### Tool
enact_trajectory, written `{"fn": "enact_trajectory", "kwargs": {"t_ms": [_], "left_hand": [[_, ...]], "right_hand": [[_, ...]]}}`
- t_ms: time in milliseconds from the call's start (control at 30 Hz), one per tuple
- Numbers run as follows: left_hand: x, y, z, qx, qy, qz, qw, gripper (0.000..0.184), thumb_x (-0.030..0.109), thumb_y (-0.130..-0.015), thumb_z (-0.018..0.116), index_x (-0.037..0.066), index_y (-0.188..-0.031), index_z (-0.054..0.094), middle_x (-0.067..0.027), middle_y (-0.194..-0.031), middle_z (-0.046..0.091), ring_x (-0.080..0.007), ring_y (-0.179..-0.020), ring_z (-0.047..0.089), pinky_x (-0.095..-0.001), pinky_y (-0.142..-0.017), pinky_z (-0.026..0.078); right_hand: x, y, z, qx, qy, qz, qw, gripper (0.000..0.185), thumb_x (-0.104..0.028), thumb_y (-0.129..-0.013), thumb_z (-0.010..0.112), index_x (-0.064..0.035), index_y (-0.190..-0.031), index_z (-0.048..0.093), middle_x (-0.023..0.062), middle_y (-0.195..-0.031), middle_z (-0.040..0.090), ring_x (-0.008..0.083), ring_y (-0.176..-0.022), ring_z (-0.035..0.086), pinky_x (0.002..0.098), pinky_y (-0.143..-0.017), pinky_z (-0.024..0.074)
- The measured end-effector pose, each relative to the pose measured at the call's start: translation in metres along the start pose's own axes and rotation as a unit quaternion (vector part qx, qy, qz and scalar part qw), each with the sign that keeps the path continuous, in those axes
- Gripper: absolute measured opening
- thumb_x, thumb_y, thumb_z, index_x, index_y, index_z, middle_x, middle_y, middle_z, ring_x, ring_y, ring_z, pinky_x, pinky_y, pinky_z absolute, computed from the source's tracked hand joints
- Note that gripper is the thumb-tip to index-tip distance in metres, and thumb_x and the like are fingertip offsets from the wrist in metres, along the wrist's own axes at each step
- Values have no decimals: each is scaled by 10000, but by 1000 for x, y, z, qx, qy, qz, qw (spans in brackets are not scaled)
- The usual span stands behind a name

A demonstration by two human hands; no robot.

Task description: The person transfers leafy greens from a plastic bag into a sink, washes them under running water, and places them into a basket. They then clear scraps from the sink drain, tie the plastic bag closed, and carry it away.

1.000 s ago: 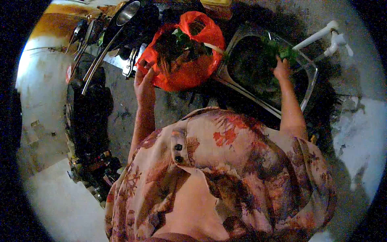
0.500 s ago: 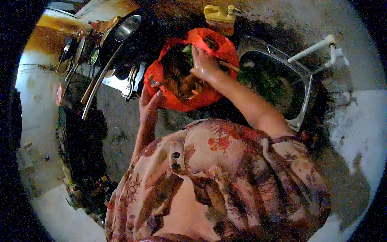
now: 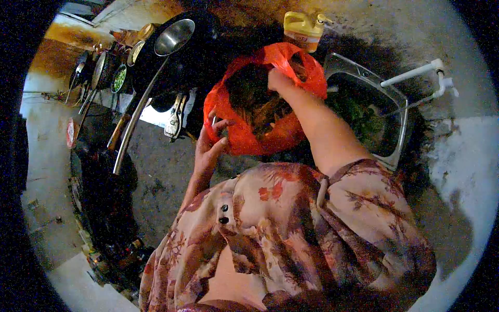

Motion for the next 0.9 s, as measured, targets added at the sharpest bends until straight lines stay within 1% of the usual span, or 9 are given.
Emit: {"fn": "enact_trajectory", "kwargs": {"t_ms": [33, 133, 233, 333, 400, 600, 700, 767, 900], "left_hand": [[-1, 1, -4, 6, 7, 2, 1000, 767, 105, -854, 631, 49, -1475, 185, -59, -1261, 512, -112, -912, 548, -281, -796, 484], [0, 4, -6, 12, 17, 6, 1000, 761, 96, -855, 626, 62, -1475, 187, -69, -1271, 510, -121, -906, 559, -288, -798, 492], [7, 6, 5, -7, 4, 20, 1000, 743, 55, -857, 614, 68, -1473, 199, -75, -1286, 505, -151, -978, 572, -314, -847, 492], [10, 9, 9, -13, -12, 58, 998, 716, 12, -857, 604, 61, -1463, 226, -75, -1293, 505, -178, -1067, 566, -338, -921, 466], [5, 9, 7, -7, -6, 75, 997, 694, -9, -854, 602, 52, -1453, 257, -72, -1290, 511, -190, -1119, 554, -346, -968, 439], [11, 17, -12, 128, -79, 107, 983, 347, 53, -915, 543, -39, -1249, 517, -136, -1157, 622, -218, -1074, 593, -344, -948, 460], [34, 25, -7, 185, -96, 155, 966, 322, 59, -919, 537, -28, -1229, 530, -133, -1147, 619, -202, -1065, 587, -335, -943, 457], [46, 27, -6, 223, -95, 196, 950, 318, 64, -919, 537, -20, -1226, 533, -130, -1152, 613, -201, -1072, 579, -338, -952, 448], [49, 17, 2, 192, -97, 210, 954, 434, 47, -904, 570, -2, -1318, 448, -126, -1293, 531, -204, -1166, 527, -342, -994, 418]], "right_hand": [[-4, 7, -9, 7, -45, -9, 999, 248, -140, -736, 655, 28, -917, 681, 237, -956, 650, 380, -889, 634, 430, -803, 509], [4, 1, 7, 59, -51, -3, 997, 290, -122, -749, 641, 13, -1005, 655, 218, -1051, 636, 370, -973, 612, 433, -853, 487], [7, 39, -8, 338, -88, -80, 934, 364, -123, -752, 672, -15, -1093, 605, 183, -1120, 612, 357, -1061, 571, 433, -898, 458], [12, 91, -30, 291, -189, -112, 931, 478, -161, -734, 723, -67, -1167, 544, 148, -1156, 586, 342, -1109, 538, 427, -936, 431], [13, 120, -42, 345, -228, -169, 895, 540, -207, -695, 758, -95, -1174, 536, 141, -1133, 587, 340, -1094, 543, 422, -934, 434], [4, 198, -99, 387, -261, -231, 854, 643, -162, -605, 771, -95, -1196, 528, 139, -1117, 586, 340, -1065, 547, 413, -927, 441], [6, 207, -109, 413, -304, -237, 825, 654, -193, -574, 768, -107, -1183, 545, 125, -1109, 597, 344, -1009, 575, 422, -901, 463], [16, 212, -106, 426, -351, -229, 801, 602, -102, -601, 759, -68, -1167, 556, 121, -1107, 595, 292, -1064, 562, 375, -941, 432], [32, 235, -131, 491, -394, -238, 740, 565, -69, -635, 786, -40, -1155, 566, 117, -1141, 594, 241, -1093, 567, 343, -942, 434]]}}
Point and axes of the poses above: each hand's wrist, its own y-axis away from the middle knuckle, its own z-axis out of the palm, x = y × z, the point moved 8 cm from there along -y, towards the middle knuckle
